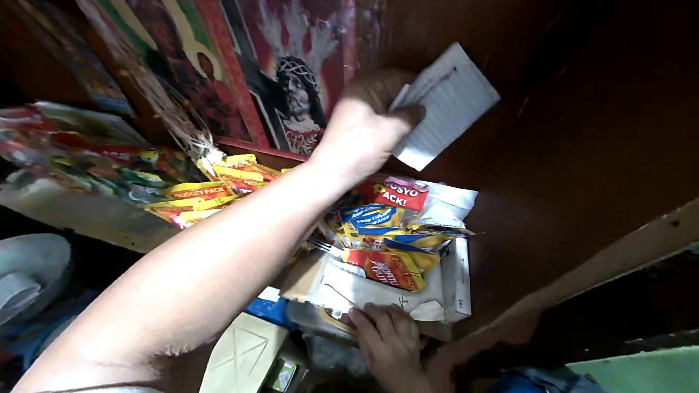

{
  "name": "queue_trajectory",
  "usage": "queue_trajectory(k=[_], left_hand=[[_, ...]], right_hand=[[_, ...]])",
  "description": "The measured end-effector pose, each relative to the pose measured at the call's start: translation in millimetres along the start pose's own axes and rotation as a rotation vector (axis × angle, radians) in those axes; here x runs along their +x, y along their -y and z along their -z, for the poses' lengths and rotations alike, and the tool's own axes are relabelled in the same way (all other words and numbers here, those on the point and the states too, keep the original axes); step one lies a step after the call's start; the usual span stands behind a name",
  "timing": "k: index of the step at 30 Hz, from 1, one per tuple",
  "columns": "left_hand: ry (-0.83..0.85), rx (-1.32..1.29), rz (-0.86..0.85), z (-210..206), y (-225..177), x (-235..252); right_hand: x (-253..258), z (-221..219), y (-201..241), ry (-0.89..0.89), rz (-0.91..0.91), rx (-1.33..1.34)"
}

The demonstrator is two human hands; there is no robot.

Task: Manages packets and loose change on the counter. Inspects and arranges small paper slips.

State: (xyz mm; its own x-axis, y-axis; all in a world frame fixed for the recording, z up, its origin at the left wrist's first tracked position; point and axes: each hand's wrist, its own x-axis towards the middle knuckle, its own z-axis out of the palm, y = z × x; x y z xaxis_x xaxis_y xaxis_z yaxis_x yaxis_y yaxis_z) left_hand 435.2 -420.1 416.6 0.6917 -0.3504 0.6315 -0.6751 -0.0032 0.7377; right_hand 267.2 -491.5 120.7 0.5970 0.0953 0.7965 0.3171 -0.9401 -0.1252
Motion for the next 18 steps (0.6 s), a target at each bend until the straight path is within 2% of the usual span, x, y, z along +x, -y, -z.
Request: queue_trajectory(k=[4,9,11,15,18], left_hand=[[-0.046,-0.229,0.039,51.7,19.1,-52.9],[-0.273,-0.341,0.406,72.7,14.2,-177.3],[-0.381,-0.391,0.479,80.1,23.4,-222.7],[-0.563,-0.495,0.532,100.7,27.8,-300.6],[-0.737,-0.534,0.632,122.9,21.3,-347.7]], right_hand=[[1.4,8.1,1.6,-0.004,-0.042,0.110],[27.7,28.8,31.1,-0.205,-0.030,0.460],[46.0,25.2,53.9,-0.123,-0.106,0.646],[68.0,-8.8,108.8,0.203,-0.379,1.063],[62.7,-29.4,153.3,0.333,-0.453,1.218]])
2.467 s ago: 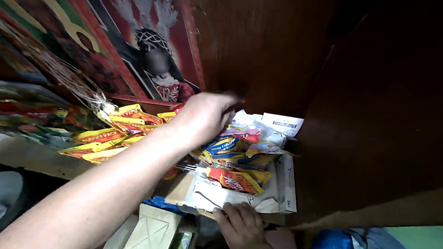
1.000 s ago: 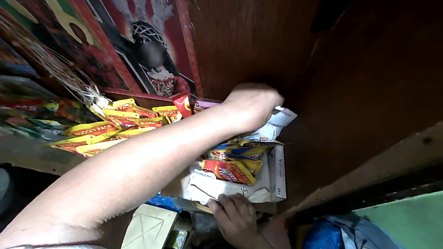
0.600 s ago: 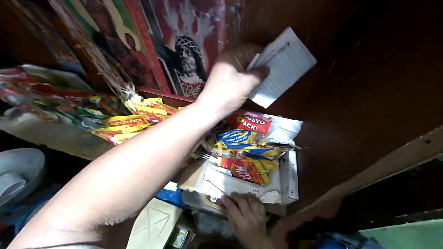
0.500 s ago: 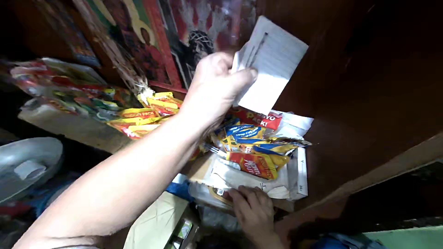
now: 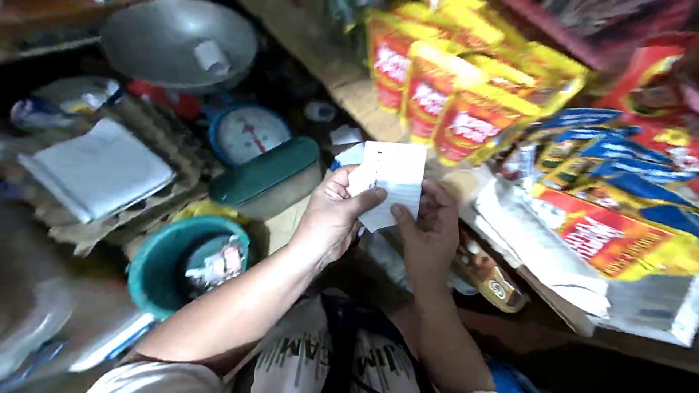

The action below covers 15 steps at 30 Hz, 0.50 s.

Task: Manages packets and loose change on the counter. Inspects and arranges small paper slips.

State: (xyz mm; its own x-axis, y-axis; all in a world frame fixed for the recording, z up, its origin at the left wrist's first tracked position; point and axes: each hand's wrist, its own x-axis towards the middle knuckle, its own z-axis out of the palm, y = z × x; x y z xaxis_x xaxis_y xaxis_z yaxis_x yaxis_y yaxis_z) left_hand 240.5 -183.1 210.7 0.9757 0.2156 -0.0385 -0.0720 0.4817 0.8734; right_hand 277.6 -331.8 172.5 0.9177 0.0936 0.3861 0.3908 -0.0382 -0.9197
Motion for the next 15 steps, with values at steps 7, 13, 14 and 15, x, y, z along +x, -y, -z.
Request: queue_trajectory(k=[7,13,14,15], left_hand=[[-0.273,-0.040,0.022,96.9,-14.0,-34.0],[-0.420,0.028,-0.097,137.8,-24.1,-51.8],[-0.433,0.049,-0.115,144.0,-26.3,-53.7],[-0.448,0.069,-0.134,149.6,-28.5,-55.5]], right_hand=[[-30.4,-84.7,-9.0,0.217,-0.073,0.093],[-38.9,-128.3,-9.4,0.324,-0.533,0.413],[-39.1,-133.0,-9.3,0.341,-0.592,0.462],[-39.8,-136.8,-9.6,0.353,-0.640,0.496]])
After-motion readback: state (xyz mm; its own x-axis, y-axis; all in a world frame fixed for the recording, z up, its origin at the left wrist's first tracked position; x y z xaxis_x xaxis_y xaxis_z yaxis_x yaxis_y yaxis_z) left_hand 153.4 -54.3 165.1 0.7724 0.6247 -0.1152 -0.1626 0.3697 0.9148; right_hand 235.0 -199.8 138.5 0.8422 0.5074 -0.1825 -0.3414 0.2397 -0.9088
